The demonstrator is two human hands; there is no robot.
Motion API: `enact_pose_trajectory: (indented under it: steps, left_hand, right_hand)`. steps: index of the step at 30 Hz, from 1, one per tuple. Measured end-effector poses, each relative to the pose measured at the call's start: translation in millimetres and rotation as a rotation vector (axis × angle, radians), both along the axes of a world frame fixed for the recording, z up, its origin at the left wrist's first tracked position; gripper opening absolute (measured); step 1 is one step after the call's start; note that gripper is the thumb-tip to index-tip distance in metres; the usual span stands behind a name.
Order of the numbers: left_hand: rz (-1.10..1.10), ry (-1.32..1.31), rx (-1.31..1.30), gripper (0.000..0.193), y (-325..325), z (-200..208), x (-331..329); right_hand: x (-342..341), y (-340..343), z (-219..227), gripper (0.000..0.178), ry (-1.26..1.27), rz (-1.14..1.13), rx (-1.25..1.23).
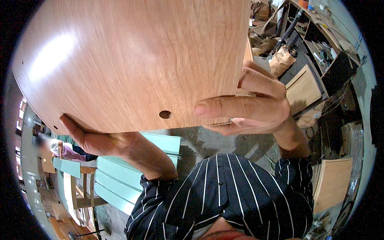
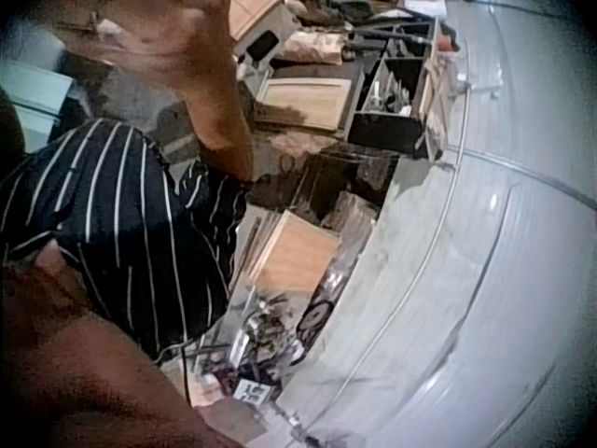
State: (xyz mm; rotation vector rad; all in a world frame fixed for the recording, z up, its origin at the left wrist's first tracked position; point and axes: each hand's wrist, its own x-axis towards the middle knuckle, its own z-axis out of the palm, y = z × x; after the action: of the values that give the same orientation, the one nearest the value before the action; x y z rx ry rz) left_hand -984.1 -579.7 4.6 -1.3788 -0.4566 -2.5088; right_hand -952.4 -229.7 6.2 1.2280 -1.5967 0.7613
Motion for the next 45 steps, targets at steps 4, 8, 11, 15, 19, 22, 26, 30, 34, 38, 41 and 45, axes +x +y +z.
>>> enact_pose_trajectory:
  steps: [4,8,11,15,19,22,26,30,34,38,41,45]
  left_hand:
    - [0.010,-0.037,0.017,0.056,-3.6,-2.3,0.3]
    - [0.045,-0.094,0.027,0.052,10.5,2.8,6.7]
    - [0.094,-0.157,0.081,0.045,2.5,-0.6,11.7]
    - [0.320,-0.096,0.059,0.045,21.5,7.1,17.1]
    - [0.385,-0.281,0.088,0.039,44.4,21.0,20.1]
    - [0.264,-0.412,0.127,0.031,54.5,18.8,15.0]
    - [0.482,-0.612,0.143,0.057,75.6,18.0,14.6]
    - [0.417,-0.683,0.144,0.044,77.2,12.9,3.7]
    - [0.455,-0.720,0.150,0.032,76.4,9.7,-0.3]
    - [0.486,-0.733,0.172,0.024,78.0,13.1,-3.9]
    - [0.479,-0.709,0.159,0.027,77.0,18.3,-6.8]
    - [0.444,-0.725,0.155,0.019,67.4,15.7,-11.4]
  right_hand:
    - [5.8,2.9,6.6,0.070,-0.029,-0.035,0.031]
    - [-0.7,6.4,0.6,0.068,-0.036,0.008,0.013]
    - [-3.2,4.1,5.1,0.060,-0.036,0.060,-0.084]
    - [6.0,8.7,19.1,0.060,-0.083,0.054,-0.107]
    - [9.6,12.4,18.3,0.064,-0.192,0.117,-0.114]
    - [9.1,22.9,12.2,0.071,-0.314,0.096,-0.065]
    - [8.8,18.0,6.7,0.068,-0.514,0.093,-0.108]
    - [-0.1,12.6,-1.5,0.071,-0.519,0.104,-0.157]
    - [0.7,7.6,-3.1,0.072,-0.644,0.163,-0.197]
    - [-0.1,6.3,-0.1,0.073,-0.665,0.182,-0.193]
    - [-0.4,5.5,2.1,0.075,-0.674,0.203,-0.206]
    - [-6.0,5.0,-0.8,0.081,-0.670,0.188,-0.185]
